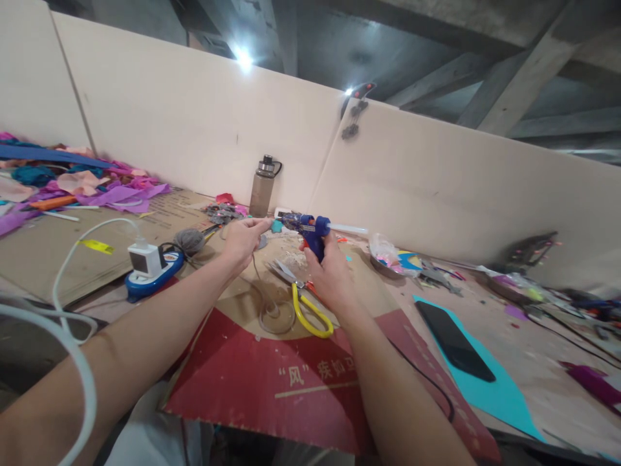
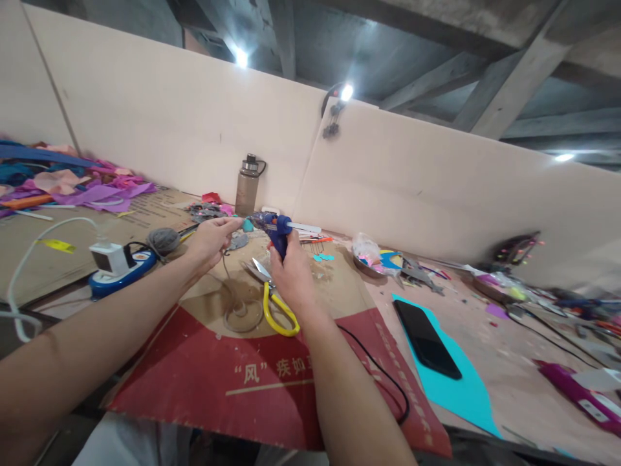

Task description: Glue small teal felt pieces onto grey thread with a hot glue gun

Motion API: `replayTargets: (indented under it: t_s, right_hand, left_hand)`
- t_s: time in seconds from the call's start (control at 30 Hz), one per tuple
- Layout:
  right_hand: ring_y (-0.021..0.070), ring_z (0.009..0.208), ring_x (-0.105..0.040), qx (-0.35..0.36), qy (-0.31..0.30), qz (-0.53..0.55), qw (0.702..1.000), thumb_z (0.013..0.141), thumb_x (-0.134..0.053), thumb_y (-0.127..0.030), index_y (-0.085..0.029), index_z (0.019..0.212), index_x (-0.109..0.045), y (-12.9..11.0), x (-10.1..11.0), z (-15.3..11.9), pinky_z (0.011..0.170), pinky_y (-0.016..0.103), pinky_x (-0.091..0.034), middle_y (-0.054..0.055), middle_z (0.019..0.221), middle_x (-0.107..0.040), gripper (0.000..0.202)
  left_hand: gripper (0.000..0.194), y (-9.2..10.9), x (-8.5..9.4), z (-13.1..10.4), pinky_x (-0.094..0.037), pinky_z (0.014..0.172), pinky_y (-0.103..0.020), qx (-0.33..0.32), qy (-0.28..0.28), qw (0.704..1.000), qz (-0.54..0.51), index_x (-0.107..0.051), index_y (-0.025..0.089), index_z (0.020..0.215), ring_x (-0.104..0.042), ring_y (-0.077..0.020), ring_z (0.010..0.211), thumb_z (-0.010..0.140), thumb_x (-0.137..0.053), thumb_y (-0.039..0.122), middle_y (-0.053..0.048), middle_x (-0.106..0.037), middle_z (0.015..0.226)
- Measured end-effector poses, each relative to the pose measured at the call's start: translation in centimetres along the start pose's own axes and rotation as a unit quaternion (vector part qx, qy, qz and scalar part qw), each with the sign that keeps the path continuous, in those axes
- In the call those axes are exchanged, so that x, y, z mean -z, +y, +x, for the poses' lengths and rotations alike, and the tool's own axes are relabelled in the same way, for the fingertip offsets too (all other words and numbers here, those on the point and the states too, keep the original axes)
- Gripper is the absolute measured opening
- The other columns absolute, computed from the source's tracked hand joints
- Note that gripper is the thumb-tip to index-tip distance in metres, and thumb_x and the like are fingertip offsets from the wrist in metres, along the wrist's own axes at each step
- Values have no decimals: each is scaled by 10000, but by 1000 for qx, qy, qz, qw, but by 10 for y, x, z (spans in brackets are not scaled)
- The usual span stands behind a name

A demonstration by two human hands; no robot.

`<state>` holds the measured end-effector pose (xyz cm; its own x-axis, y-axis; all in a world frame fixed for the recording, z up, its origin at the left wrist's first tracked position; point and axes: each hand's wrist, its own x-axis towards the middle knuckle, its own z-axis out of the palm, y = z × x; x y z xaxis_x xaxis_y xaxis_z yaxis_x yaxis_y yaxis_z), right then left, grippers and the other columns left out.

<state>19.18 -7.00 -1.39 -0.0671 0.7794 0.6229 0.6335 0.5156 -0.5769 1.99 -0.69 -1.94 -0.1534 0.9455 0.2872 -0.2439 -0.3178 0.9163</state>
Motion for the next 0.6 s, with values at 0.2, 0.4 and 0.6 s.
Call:
replayTargets:
  t_s: [0.2, 0.4, 0.6]
  right_hand:
    - [243, 813, -610, -4, 0, -4, 1000, 833, -460, -260, -216, 1098, -456, 0, 1, 0, 728, 381, -462, 84, 937, -642, 269]
    - [256, 808, -610, 0, 7, -16, 1000, 828, -467, -271, -217, 1101, -458, 0, 1, -1, 714, 390, -465, 99, 933, -642, 278]
    - [269, 840, -611, 1, 10, -21, 1000, 828, -463, -275, -202, 1124, -455, 2, 0, 0, 740, 415, -467, 104, 947, -642, 305]
  left_hand:
    - [250, 1, 0, -1, -121, 391, -212, 0, -1, 1000, 7, -660, 114, 673, -230, -29, 380, 625, -728, 350, 55, -405, 446]
    - [256, 0, 0, 0, -121, 389, -208, -3, -2, 1000, 5, -659, 112, 677, -237, -28, 381, 626, -727, 353, 56, -400, 445]
    - [250, -1, 1, 1, -125, 391, -210, -7, -2, 1000, 8, -664, 120, 680, -246, -31, 385, 617, -732, 352, 51, -419, 449]
